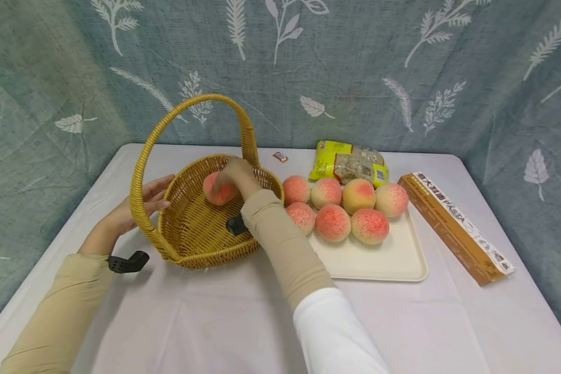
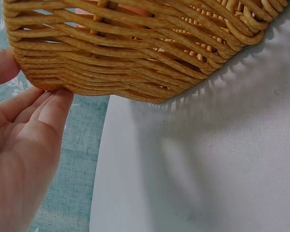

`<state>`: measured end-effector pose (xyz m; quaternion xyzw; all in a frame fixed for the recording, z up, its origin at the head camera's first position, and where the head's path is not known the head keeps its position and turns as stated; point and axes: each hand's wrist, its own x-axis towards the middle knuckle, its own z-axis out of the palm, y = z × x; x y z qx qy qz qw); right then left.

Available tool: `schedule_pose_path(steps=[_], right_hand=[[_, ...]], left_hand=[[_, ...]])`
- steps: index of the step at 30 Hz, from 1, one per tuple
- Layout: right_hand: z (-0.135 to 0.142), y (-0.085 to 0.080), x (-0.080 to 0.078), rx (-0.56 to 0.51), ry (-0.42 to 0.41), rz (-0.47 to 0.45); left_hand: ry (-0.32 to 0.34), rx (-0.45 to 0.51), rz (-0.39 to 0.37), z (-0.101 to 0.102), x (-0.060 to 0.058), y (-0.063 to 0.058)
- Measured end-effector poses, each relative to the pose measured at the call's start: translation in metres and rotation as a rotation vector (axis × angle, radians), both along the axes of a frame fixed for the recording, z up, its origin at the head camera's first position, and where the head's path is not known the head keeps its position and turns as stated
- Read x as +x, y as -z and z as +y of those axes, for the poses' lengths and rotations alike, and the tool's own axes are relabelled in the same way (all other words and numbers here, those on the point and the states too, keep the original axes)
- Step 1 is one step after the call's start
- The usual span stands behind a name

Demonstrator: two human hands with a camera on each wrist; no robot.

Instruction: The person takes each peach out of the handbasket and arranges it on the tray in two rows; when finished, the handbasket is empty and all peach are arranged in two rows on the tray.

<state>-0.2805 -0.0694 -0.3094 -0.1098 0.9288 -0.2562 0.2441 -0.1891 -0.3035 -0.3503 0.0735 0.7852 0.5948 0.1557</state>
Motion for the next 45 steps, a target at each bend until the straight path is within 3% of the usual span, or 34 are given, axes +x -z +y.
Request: schedule_pose_path(steps=[10, 14, 18, 24, 30, 39, 45], right_hand=[[0.015, -0.003, 0.001, -0.215, -0.130, -0.137], [0.019, -0.002, 0.000, -0.120, -0.240, -0.160], [0.020, 0.000, 0.000, -0.037, -0.345, -0.126], [0.023, 0.007, 0.000, -0.040, -0.398, -0.036], [0.029, 0.006, -0.002, -0.073, -0.439, -0.003], [0.054, -0.020, 0.004, -0.419, -0.336, -0.041], [0.081, -0.034, 0.006, -0.564, -0.263, -0.037]], left_hand=[[0.004, 0.004, 0.007, 0.001, -0.001, -0.001], [0.006, -0.006, 0.007, 0.001, -0.001, -0.002], [0.002, -0.023, 0.005, 0.002, 0.000, -0.003], [0.009, -0.034, 0.012, 0.001, -0.001, -0.003], [0.014, -0.021, 0.022, 0.002, 0.000, -0.002], [0.014, -0.030, 0.018, 0.004, 0.001, -0.004], [0.016, -0.029, 0.006, 0.002, 0.001, -0.003]])
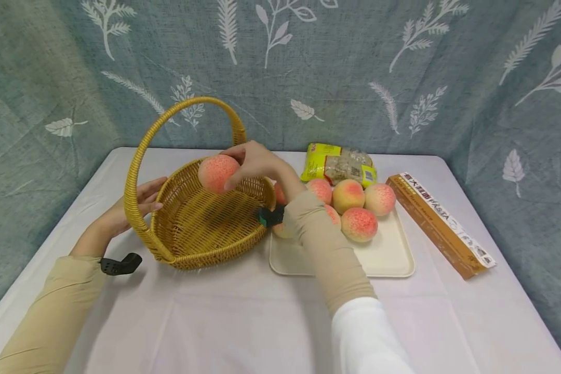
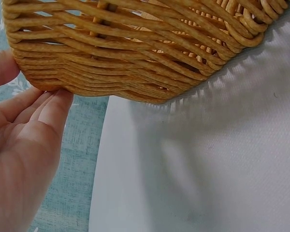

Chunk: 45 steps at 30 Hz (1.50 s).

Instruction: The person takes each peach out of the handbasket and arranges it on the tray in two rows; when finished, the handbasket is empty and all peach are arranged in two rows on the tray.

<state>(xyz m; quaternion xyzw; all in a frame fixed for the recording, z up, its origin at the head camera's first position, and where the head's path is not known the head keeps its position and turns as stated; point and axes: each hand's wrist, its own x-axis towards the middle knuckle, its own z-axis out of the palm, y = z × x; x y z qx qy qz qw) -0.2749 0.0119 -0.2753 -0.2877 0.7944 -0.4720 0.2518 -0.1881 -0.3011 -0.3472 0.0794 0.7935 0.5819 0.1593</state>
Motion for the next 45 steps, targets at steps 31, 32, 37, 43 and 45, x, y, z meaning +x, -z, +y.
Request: schedule_pose_path(steps=[31, 32, 37, 43, 45], right_hand=[[0.145, 0.002, 0.056, -0.081, 0.389, -0.005], [0.150, 0.003, 0.058, -0.073, 0.411, -0.006], [0.173, 0.006, 0.069, -0.056, 0.503, -0.012], [0.199, 0.007, 0.077, -0.076, 0.582, -0.001], [0.207, 0.009, 0.078, -0.078, 0.610, 0.004]], left_hand=[[-0.004, -0.033, 0.002, 0.001, -0.003, 0.001], [-0.003, -0.030, 0.002, 0.001, -0.003, 0.002], [0.006, -0.036, 0.003, 0.000, -0.003, 0.003], [0.007, -0.044, 0.002, 0.000, -0.004, 0.002], [0.006, -0.044, 0.001, 0.000, -0.004, 0.002]])
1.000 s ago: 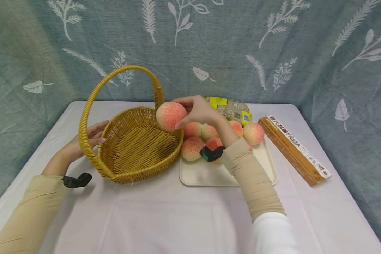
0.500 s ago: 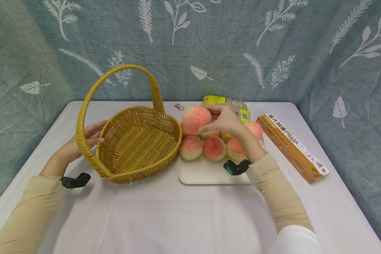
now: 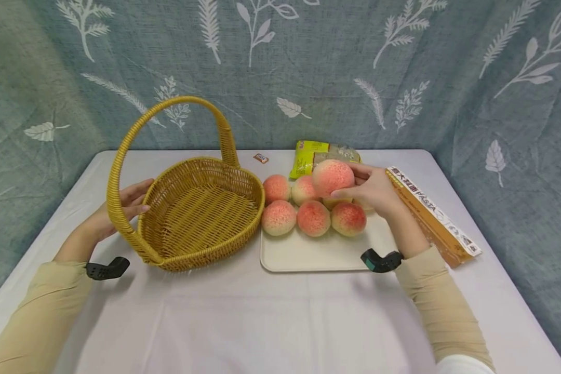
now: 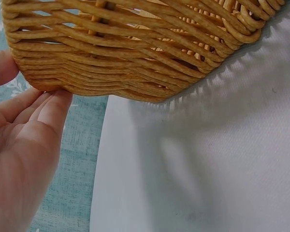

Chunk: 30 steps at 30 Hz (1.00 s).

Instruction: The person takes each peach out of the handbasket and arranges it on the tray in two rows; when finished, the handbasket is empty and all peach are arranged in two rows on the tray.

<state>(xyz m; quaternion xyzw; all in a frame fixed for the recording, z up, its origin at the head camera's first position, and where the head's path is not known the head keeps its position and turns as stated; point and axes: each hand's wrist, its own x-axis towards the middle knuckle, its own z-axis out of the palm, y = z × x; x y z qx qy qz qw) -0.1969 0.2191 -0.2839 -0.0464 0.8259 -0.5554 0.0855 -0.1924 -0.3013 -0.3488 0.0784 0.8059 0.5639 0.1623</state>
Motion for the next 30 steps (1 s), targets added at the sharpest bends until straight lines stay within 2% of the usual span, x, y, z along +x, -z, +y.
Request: schedule_pose_path(steps=[11, 12, 16, 19, 25, 27, 30], right_hand=[[0.038, 0.012, 0.013, 0.009, 0.116, 0.005], [0.042, 0.013, 0.014, -0.006, 0.122, -0.007], [0.062, 0.020, 0.021, -0.177, 0.171, -0.052], [0.073, 0.017, 0.028, -0.216, 0.223, -0.048], [0.088, 0.010, 0.038, -0.028, 0.281, -0.052], [0.094, 0.015, 0.038, 0.050, 0.279, -0.068], [0.110, 0.034, 0.033, 0.058, 0.271, -0.076]], left_hand=[[0.001, 0.028, -0.007, 0.000, 0.001, 0.000], [0.002, 0.034, -0.009, 0.000, 0.002, 0.000], [0.004, 0.043, -0.010, 0.000, 0.002, 0.000], [0.005, 0.044, -0.010, 0.000, 0.001, 0.001], [-0.004, 0.033, -0.018, 0.001, 0.000, 0.001], [-0.009, 0.024, -0.017, 0.001, 0.001, 0.001], [-0.015, 0.018, -0.015, 0.001, 0.001, 0.001]])
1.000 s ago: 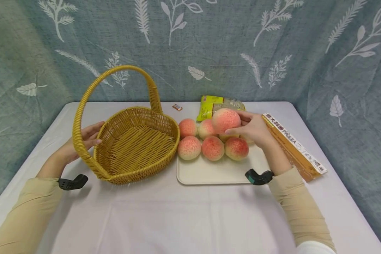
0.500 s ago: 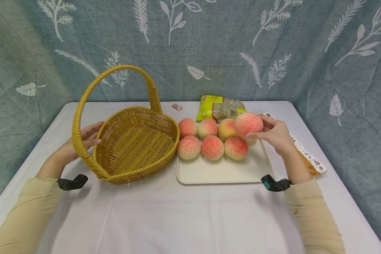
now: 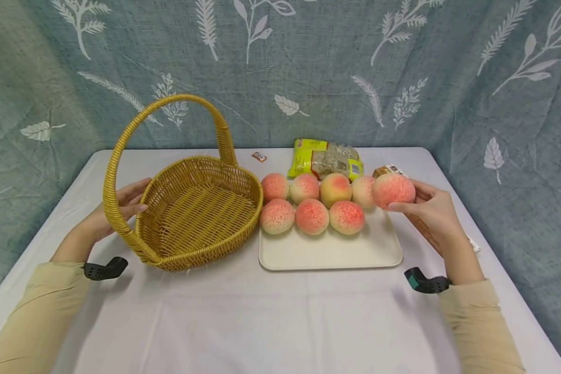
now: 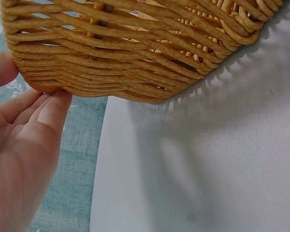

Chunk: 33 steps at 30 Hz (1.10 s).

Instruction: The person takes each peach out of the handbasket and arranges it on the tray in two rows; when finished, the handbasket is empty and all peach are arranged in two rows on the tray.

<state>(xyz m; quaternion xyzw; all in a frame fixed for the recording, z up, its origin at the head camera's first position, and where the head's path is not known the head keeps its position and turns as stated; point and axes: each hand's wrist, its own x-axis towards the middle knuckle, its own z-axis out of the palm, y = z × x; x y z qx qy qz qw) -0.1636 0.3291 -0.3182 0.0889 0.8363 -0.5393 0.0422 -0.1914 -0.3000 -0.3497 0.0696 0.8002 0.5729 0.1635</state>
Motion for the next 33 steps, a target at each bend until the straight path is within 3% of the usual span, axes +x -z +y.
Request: schedule_pose_path(steps=[5, 8, 12, 20, 33], right_hand=[[0.033, 0.048, -0.016, -0.099, 0.028, 0.002], [0.040, 0.061, -0.018, -0.141, 0.033, -0.023], [0.029, 0.055, -0.010, -0.137, 0.069, -0.078], [0.000, 0.033, 0.009, 0.150, -0.009, -0.107], [-0.002, 0.044, 0.011, 0.141, -0.045, -0.092]], left_hand=[[-0.004, 0.016, 0.003, 0.000, 0.001, 0.001], [-0.006, 0.018, 0.002, -0.001, 0.001, 0.002], [-0.006, 0.006, 0.005, -0.001, 0.001, 0.002], [-0.002, 0.024, 0.002, -0.002, 0.000, 0.002], [-0.007, 0.019, -0.005, 0.001, 0.000, 0.000]])
